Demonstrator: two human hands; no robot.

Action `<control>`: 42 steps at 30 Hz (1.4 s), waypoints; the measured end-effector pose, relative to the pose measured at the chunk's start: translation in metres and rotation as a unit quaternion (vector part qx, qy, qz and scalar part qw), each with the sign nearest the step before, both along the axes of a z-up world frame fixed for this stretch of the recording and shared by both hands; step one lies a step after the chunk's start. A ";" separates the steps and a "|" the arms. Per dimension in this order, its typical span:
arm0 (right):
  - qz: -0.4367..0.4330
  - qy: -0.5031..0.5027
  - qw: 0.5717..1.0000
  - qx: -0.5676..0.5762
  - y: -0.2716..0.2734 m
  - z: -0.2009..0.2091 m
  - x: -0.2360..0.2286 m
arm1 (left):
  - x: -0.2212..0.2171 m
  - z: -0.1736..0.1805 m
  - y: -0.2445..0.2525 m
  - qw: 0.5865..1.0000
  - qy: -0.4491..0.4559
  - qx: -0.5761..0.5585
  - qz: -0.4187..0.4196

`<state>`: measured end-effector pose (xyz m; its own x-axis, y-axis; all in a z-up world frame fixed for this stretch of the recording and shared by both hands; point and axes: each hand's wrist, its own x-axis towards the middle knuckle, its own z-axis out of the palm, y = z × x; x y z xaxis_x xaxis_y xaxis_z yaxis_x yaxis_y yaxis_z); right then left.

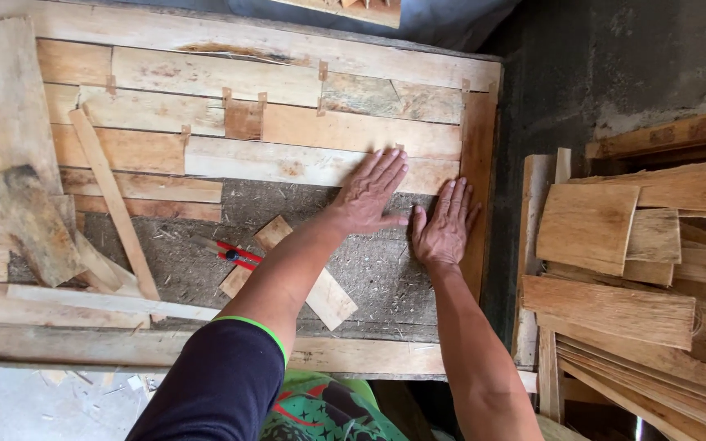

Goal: Cutting and fitting small wooden strips to create a mosaic pattern on a larger panel.

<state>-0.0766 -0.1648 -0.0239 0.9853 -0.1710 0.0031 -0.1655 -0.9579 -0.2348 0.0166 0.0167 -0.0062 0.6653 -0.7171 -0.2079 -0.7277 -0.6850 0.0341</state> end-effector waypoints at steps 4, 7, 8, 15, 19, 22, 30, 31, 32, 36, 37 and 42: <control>0.009 -0.002 1.000 0.013 0.002 0.007 -0.003 | -0.040 -0.007 0.003 0.999 -0.016 0.029 -0.019; 0.025 -0.029 0.999 0.023 0.001 0.004 -0.009 | -0.085 -0.002 0.006 0.998 0.055 -0.030 -0.021; 0.027 -0.038 0.999 0.028 0.001 0.004 -0.008 | -0.099 -0.004 0.006 0.993 0.100 -0.059 -0.022; 0.045 -0.049 0.997 0.042 -0.002 -0.004 -0.016 | -0.217 -0.001 0.078 0.965 0.130 -0.221 -0.058; 0.059 -0.040 0.997 0.042 -0.002 -0.010 -0.016 | -0.263 -0.003 0.183 0.935 0.070 -0.346 0.044; 0.060 -0.029 0.997 0.035 0.002 -0.010 -0.028 | -0.285 0.025 0.254 0.916 0.036 -0.370 0.150; 0.066 -0.032 0.997 0.026 0.037 -0.028 -0.080 | -0.339 0.044 0.362 0.739 -0.084 -0.465 0.480; 0.072 -0.036 0.997 0.023 0.043 -0.027 -0.086 | -0.339 0.035 0.370 0.735 -0.088 -0.468 0.482; 0.062 -0.024 0.997 0.030 0.051 -0.027 -0.089 | -0.338 0.025 0.380 0.699 -0.111 -0.494 0.506; 0.060 0.023 0.996 0.067 0.060 -0.043 -0.104 | -0.335 0.003 0.413 0.613 -0.178 -0.541 0.548; 0.064 0.023 0.996 0.062 0.078 -0.031 -0.110 | -0.331 0.002 0.423 0.607 -0.178 -0.543 0.552; 0.011 -0.020 0.998 0.066 0.154 -0.021 -0.136 | -0.299 -0.011 0.485 0.494 -0.125 -0.619 0.598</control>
